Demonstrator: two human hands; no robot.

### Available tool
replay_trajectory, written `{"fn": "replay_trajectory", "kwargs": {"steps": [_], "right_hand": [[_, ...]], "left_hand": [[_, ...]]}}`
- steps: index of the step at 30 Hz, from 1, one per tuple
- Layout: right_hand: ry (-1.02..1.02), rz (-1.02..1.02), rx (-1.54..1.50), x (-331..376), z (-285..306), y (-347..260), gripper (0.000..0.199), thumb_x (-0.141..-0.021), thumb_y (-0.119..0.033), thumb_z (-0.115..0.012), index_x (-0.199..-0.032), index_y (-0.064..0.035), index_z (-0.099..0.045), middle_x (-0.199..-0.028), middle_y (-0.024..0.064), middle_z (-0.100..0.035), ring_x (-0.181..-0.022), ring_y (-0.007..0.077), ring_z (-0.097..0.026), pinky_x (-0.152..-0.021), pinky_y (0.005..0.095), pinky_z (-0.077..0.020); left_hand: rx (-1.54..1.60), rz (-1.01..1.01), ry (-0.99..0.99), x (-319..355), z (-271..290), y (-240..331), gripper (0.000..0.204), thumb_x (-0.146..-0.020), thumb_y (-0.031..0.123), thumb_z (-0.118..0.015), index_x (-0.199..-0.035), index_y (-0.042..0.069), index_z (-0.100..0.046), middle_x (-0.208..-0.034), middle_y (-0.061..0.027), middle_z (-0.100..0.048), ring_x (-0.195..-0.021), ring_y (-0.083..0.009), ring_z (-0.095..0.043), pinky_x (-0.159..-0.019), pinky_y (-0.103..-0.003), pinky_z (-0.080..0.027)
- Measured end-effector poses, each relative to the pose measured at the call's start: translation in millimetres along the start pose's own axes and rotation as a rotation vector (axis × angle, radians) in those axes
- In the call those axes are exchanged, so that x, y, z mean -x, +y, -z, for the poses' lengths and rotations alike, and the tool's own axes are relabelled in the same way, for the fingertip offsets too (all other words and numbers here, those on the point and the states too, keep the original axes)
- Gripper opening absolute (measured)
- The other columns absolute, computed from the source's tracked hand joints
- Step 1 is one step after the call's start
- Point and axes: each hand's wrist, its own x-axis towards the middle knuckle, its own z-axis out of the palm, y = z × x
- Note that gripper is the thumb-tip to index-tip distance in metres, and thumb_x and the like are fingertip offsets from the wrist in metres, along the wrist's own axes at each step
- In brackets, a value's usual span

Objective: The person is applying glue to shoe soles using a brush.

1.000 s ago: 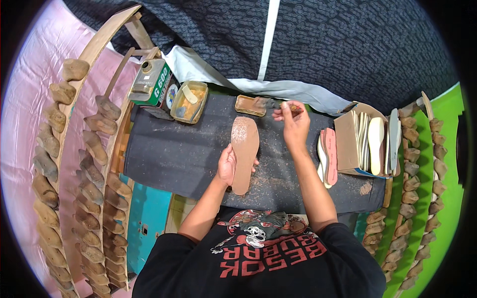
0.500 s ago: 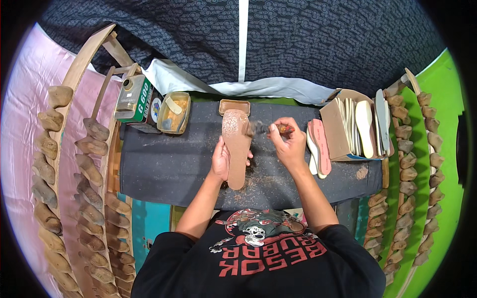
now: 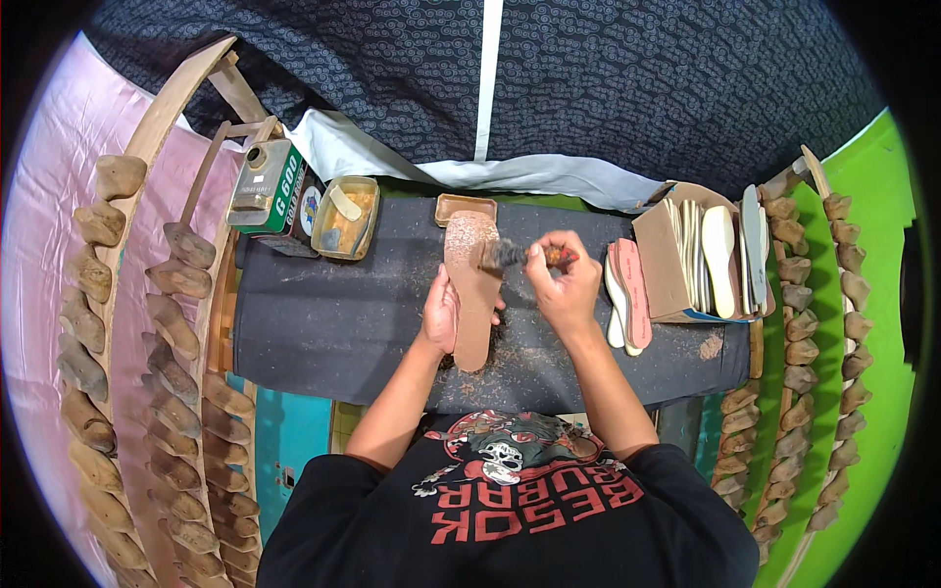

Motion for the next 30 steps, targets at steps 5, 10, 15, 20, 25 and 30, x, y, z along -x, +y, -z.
{"fn": "replay_trajectory", "kwargs": {"steps": [5,10,15,20,25,30], "right_hand": [[0.022,0.04,-0.032,-2,-4,7,0.011,-0.089,-0.007,-0.071,-0.092,-0.0017,-0.062,-0.07,0.0069,-0.067,-0.062,0.0116,-0.066,-0.06,0.0274,-0.0516],[-0.037,0.002,0.021,18,5,8,0.008,-0.089,-0.005,-0.069,-0.091,-0.0015,-0.062,-0.072,0.0051,-0.068,-0.066,0.0105,-0.066,-0.063,0.0273,-0.0529],[0.041,-0.02,-0.054,-2,-4,15,0.008,-0.095,-0.006,-0.064,-0.096,0.0007,-0.061,-0.08,0.005,-0.069,-0.07,0.0097,-0.066,-0.065,0.0263,-0.0538],[-0.02,-0.059,-0.052,15,9,23,0.008,-0.095,-0.006,-0.065,-0.095,0.0007,-0.06,-0.079,0.0049,-0.068,-0.071,0.0093,-0.066,-0.067,0.0262,-0.0547],[0.062,-0.106,-0.16,16,12,19,0.006,-0.09,-0.004,-0.067,-0.091,-0.001,-0.062,-0.072,0.0056,-0.067,-0.064,0.009,-0.064,-0.062,0.0257,-0.051],[0.101,-0.056,-0.083,-2,5,20,0.006,-0.09,-0.004,-0.067,-0.092,-0.001,-0.062,-0.071,0.0034,-0.066,-0.065,0.007,-0.062,-0.062,0.0257,-0.0502]], "left_hand": [[-0.01,-0.028,-0.006,-2,-2,-4,0.067,-0.106,0.059,-0.027,-0.139,0.006,-0.052,-0.116,-0.015,-0.066,-0.088,-0.0321,-0.069,-0.069,-0.043,-0.06],[0.027,-0.03,0.056,0,1,-5,0.067,-0.106,0.059,-0.028,-0.139,0.005,-0.051,-0.116,-0.0161,-0.066,-0.088,-0.0323,-0.07,-0.066,-0.042,-0.061],[-0.011,0.018,-0.006,0,-3,-16,0.068,-0.106,0.059,-0.027,-0.139,0.004,-0.051,-0.115,-0.0167,-0.066,-0.087,-0.0322,-0.069,-0.066,-0.042,-0.061],[0.014,-0.005,-0.017,-3,0,-16,0.068,-0.106,0.059,-0.027,-0.139,0.004,-0.05,-0.118,-0.0166,-0.065,-0.088,-0.0322,-0.07,-0.069,-0.042,-0.062],[-0.012,0.038,-0.002,-3,0,-13,0.068,-0.106,0.059,-0.027,-0.139,0.004,-0.051,-0.115,-0.0166,-0.065,-0.088,-0.0328,-0.069,-0.069,-0.043,-0.061],[-0.017,0.053,-0.031,-4,-10,-17,0.069,-0.106,0.059,-0.027,-0.14,0.004,-0.05,-0.114,-0.0163,-0.065,-0.088,-0.0327,-0.069,-0.069,-0.042,-0.061]]}}
